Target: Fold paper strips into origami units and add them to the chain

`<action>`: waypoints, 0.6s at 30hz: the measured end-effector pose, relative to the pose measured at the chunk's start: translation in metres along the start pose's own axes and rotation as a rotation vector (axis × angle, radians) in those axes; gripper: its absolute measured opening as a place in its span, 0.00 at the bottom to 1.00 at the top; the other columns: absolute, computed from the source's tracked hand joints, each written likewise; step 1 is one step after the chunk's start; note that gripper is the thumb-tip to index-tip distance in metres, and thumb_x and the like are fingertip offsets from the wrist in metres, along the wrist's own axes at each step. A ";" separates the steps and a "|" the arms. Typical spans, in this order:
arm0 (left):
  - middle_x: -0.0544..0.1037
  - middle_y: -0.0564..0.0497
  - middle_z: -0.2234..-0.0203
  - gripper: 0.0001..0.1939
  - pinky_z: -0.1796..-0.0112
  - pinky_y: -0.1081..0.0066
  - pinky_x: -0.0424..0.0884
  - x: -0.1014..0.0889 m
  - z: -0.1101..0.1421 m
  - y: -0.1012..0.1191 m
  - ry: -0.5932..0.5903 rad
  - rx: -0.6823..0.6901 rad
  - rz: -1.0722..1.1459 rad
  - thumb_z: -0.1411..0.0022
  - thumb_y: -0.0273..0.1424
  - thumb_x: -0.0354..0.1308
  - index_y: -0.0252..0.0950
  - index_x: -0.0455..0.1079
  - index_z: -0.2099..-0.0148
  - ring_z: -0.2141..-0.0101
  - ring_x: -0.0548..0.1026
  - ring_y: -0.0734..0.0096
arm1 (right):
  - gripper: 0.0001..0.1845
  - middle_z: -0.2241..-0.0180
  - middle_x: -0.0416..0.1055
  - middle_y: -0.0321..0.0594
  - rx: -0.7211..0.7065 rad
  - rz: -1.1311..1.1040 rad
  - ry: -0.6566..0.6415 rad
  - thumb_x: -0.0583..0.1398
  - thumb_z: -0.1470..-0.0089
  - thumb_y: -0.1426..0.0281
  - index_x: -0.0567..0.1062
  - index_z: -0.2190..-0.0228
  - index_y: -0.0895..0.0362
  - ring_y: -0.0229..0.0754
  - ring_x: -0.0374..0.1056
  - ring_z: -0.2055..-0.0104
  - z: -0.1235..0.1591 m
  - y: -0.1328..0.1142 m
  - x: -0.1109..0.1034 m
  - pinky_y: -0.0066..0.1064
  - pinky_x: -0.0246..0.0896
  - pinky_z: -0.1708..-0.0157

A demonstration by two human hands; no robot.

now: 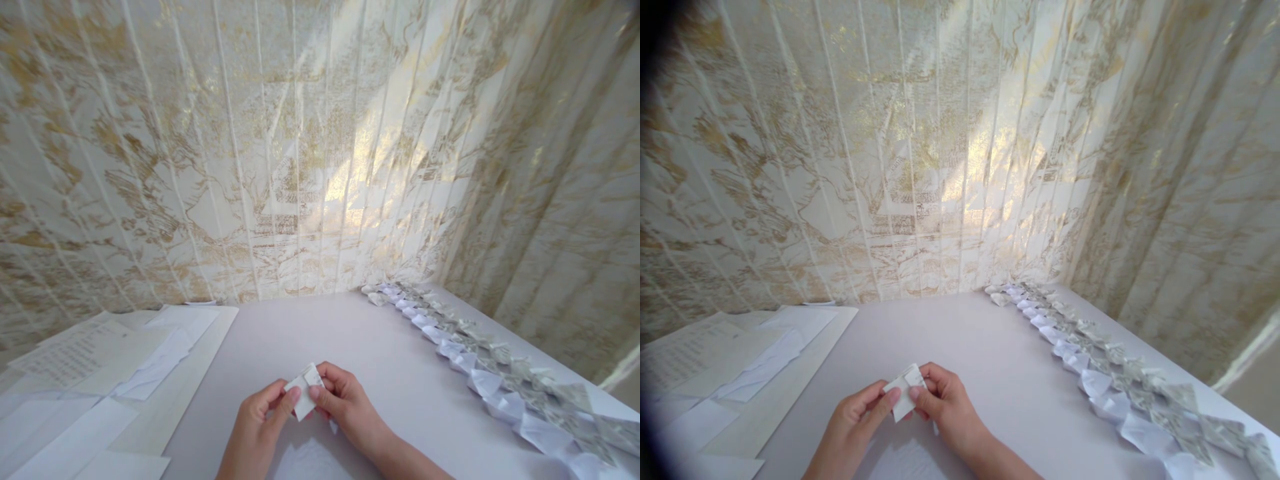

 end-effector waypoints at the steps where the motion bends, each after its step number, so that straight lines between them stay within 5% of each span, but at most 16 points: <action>1: 0.71 0.57 0.80 0.23 0.71 0.76 0.64 -0.001 0.000 0.000 0.001 0.006 -0.032 0.38 0.51 0.51 0.36 0.68 0.73 0.74 0.69 0.71 | 0.20 0.81 0.62 0.29 -0.009 0.051 0.015 0.62 0.46 0.53 0.70 0.69 0.58 0.32 0.50 0.80 0.000 0.000 -0.001 0.25 0.45 0.78; 6: 0.80 0.53 0.66 0.11 0.58 0.70 0.70 -0.010 -0.006 0.003 0.027 0.231 -0.208 0.37 0.40 0.54 0.41 0.75 0.61 0.62 0.77 0.65 | 0.05 0.75 0.64 0.33 -0.187 0.547 0.186 0.58 0.45 0.73 0.69 0.73 0.56 0.37 0.59 0.72 0.004 -0.009 -0.013 0.28 0.53 0.69; 8: 0.80 0.51 0.60 0.09 0.53 0.66 0.71 -0.016 -0.008 0.005 0.083 0.350 -0.269 0.38 0.34 0.54 0.44 0.76 0.61 0.57 0.76 0.64 | 0.07 0.71 0.66 0.36 -0.309 0.697 0.185 0.55 0.49 0.79 0.69 0.71 0.56 0.39 0.61 0.69 0.005 -0.014 -0.015 0.28 0.55 0.67; 12: 0.78 0.50 0.55 0.21 0.49 0.60 0.71 -0.019 -0.008 0.001 0.120 0.388 -0.390 0.46 0.20 0.46 0.44 0.75 0.60 0.52 0.75 0.65 | 0.15 0.70 0.67 0.38 -0.468 1.016 0.084 0.52 0.56 0.85 0.68 0.70 0.55 0.41 0.61 0.67 0.006 -0.016 -0.009 0.28 0.53 0.67; 18: 0.77 0.52 0.50 0.32 0.46 0.64 0.70 -0.006 0.013 -0.018 -0.060 0.409 -0.568 0.57 0.14 0.47 0.44 0.72 0.52 0.48 0.74 0.67 | 0.17 0.69 0.70 0.37 -0.323 1.221 -0.030 0.53 0.60 0.86 0.68 0.70 0.54 0.42 0.62 0.65 0.008 -0.004 -0.003 0.29 0.54 0.66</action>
Point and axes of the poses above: each hand's wrist, its own z-axis away from the middle knuckle, its own x-axis out of the palm, y = z × x, the point moved 3 cm from there along -z, towards the middle knuckle
